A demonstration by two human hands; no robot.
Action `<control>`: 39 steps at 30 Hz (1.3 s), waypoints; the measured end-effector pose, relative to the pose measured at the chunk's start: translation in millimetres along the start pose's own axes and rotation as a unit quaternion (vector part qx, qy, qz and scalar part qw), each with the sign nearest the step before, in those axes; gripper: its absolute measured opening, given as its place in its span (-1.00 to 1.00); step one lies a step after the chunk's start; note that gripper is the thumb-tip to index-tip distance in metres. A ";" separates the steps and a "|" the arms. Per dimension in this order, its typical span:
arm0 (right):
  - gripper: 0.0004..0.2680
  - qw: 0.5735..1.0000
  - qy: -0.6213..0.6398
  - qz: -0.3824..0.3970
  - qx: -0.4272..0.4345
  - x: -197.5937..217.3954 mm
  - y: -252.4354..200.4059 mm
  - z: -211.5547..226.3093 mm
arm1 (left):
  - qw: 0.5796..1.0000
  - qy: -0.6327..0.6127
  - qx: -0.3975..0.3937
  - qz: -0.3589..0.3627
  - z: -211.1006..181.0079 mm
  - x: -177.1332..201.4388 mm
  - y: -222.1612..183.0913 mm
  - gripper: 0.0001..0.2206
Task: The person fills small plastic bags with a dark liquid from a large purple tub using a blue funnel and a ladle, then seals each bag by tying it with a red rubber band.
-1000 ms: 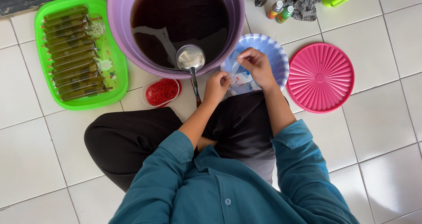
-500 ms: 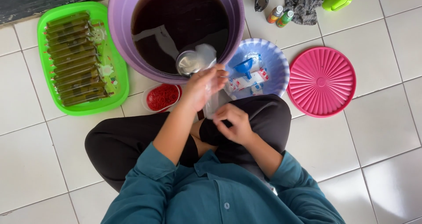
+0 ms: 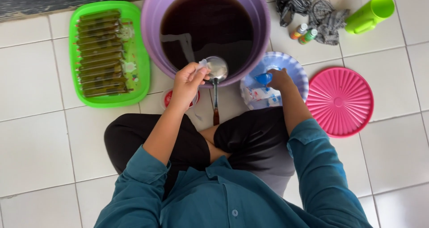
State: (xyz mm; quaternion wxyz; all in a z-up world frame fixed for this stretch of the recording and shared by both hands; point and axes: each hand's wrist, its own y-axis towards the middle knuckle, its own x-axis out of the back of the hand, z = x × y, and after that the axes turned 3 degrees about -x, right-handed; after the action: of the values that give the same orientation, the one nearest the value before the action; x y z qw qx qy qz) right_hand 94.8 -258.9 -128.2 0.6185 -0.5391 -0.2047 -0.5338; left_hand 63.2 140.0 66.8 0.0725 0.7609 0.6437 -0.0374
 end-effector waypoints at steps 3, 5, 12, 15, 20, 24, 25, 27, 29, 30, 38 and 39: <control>-0.62 0.997 -0.073 0.020 0.018 -17.7 36.0 -12.6 | 0.999 0.030 -0.023 -0.030 -7.6 21.5 -5.6 -0.91; -0.78 0.986 -0.162 0.018 0.044 -15.7 37.9 -9.1 | 0.996 0.034 -0.034 -0.080 -3.3 36.6 -9.9 -0.87; -0.80 0.974 0.006 -0.226 -0.019 45.9 -54.6 3.1 | 0.987 0.101 -0.082 -0.094 11.3 85.8 -19.3 -0.77; -0.89 0.883 0.380 -0.262 0.090 76.2 -119.9 97.1 | 0.989 0.098 -0.085 -0.073 14.6 96.8 -25.6 -0.68; -0.87 0.755 0.630 -0.042 0.179 75.2 -177.8 244.0 | 0.994 0.037 -0.087 -0.061 -1.7 93.2 -33.8 -0.61; -0.85 0.743 0.640 0.032 0.193 67.0 -190.5 305.6 | 0.995 0.033 -0.088 -0.021 -13.8 93.7 -35.9 -0.53; -0.86 0.751 0.630 0.048 0.195 67.2 -191.1 313.9 | 0.996 0.015 -0.092 -0.011 -13.9 94.7 -37.1 -0.55; -0.86 0.758 0.618 0.066 0.198 68.0 -192.3 324.7 | 0.995 -0.002 -0.096 -0.003 -9.6 98.4 -37.1 -0.56; -0.86 0.749 0.635 0.085 0.167 69.7 -194.4 328.0 | 0.995 -0.016 -0.096 -0.007 -0.4 102.3 -35.2 -0.61; -0.86 0.750 0.634 0.085 0.167 69.8 -192.1 326.3 | 0.995 -0.018 -0.096 -0.007 -6.4 104.0 -33.4 -0.61; -0.88 0.759 0.626 0.105 0.148 84.9 -188.0 325.0 | 0.995 -0.026 -0.092 0.034 9.4 109.4 -27.9 -0.63; -0.88 0.759 0.625 0.107 0.147 85.4 -187.1 324.7 | 0.995 -0.027 -0.092 0.032 17.6 110.4 -27.6 -0.63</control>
State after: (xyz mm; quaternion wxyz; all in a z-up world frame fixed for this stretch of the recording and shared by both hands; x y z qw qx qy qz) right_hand 64.1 19.3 135.3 0.7337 -0.0063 0.2101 -0.6461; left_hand 55.2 249.2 31.2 0.1605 0.7702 0.6173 0.0038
